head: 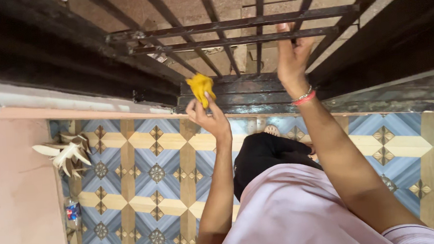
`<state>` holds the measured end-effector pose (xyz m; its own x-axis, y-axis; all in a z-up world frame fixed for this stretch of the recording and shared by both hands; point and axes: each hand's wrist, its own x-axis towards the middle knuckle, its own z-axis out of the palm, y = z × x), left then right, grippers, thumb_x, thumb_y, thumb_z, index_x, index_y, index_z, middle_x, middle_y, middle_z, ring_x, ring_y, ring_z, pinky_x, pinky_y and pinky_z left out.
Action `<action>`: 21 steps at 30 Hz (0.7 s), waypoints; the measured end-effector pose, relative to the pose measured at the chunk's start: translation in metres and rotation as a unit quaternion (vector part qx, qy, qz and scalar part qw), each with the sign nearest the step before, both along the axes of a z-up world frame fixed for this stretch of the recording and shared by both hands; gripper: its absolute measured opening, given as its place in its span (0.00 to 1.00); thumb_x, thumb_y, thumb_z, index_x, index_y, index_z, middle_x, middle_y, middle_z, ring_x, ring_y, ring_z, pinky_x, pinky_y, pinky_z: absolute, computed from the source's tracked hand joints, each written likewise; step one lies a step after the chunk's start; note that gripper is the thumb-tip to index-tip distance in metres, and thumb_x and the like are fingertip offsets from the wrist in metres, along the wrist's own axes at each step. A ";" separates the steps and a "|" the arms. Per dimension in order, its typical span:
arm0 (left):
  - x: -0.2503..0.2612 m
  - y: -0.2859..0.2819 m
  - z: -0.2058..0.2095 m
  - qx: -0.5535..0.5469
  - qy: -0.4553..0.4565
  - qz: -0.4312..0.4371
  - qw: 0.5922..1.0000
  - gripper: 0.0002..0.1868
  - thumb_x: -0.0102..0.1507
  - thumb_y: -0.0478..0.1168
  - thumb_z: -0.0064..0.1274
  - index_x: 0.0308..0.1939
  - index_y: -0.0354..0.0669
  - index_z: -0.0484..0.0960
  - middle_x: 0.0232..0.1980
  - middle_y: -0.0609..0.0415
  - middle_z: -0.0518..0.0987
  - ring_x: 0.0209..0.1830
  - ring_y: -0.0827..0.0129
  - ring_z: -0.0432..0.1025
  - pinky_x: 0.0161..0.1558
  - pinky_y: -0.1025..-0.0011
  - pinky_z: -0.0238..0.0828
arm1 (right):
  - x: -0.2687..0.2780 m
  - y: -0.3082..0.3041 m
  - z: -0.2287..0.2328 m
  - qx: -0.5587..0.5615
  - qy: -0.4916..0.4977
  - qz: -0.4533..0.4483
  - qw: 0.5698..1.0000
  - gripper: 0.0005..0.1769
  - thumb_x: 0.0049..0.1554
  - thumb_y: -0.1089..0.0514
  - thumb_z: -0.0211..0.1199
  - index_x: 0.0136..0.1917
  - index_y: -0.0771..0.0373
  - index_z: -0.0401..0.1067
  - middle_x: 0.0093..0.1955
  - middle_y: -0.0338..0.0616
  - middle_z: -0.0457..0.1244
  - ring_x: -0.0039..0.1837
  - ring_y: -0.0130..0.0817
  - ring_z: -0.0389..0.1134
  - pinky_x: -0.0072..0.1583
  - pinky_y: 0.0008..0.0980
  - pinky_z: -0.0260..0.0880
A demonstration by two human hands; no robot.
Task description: The person cleans a metal gate by wiping its lower frame and vertical bars with a cloth.
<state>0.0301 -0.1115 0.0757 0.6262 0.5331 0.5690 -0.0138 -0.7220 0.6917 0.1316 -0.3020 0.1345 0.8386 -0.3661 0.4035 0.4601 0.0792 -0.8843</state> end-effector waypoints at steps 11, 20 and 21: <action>0.047 -0.009 -0.002 -0.110 0.029 -0.098 0.989 0.15 0.70 0.36 0.46 0.57 0.28 0.78 0.55 0.37 0.76 0.57 0.48 0.70 0.60 0.56 0.65 | -0.003 0.003 0.017 0.036 0.023 0.038 0.998 0.12 0.71 0.60 0.56 0.44 0.60 0.65 0.36 0.27 0.54 0.38 0.17 0.51 0.40 0.25 0.48; 0.048 0.006 -0.021 -0.121 0.022 -0.152 0.981 0.16 0.71 0.36 0.43 0.57 0.27 0.76 0.54 0.33 0.77 0.55 0.45 0.72 0.57 0.56 0.67 | 0.000 0.003 0.013 -0.009 -0.020 0.020 1.000 0.17 0.73 0.61 0.57 0.41 0.60 0.61 0.37 0.27 0.52 0.40 0.18 0.50 0.42 0.26 0.47; 0.048 0.008 -0.023 -0.120 0.020 -0.150 0.981 0.16 0.71 0.36 0.43 0.57 0.27 0.76 0.54 0.33 0.77 0.55 0.45 0.72 0.57 0.56 0.67 | 0.000 0.003 0.012 0.018 -0.014 0.024 0.999 0.17 0.72 0.61 0.57 0.40 0.60 0.61 0.36 0.27 0.53 0.39 0.18 0.50 0.41 0.26 0.47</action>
<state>0.0781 -0.1039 0.0528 0.7951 0.4369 0.4206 -0.1696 -0.5057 0.8459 0.1314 -0.2986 0.1470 0.8447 -0.3399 0.4134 0.4786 0.1341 -0.8677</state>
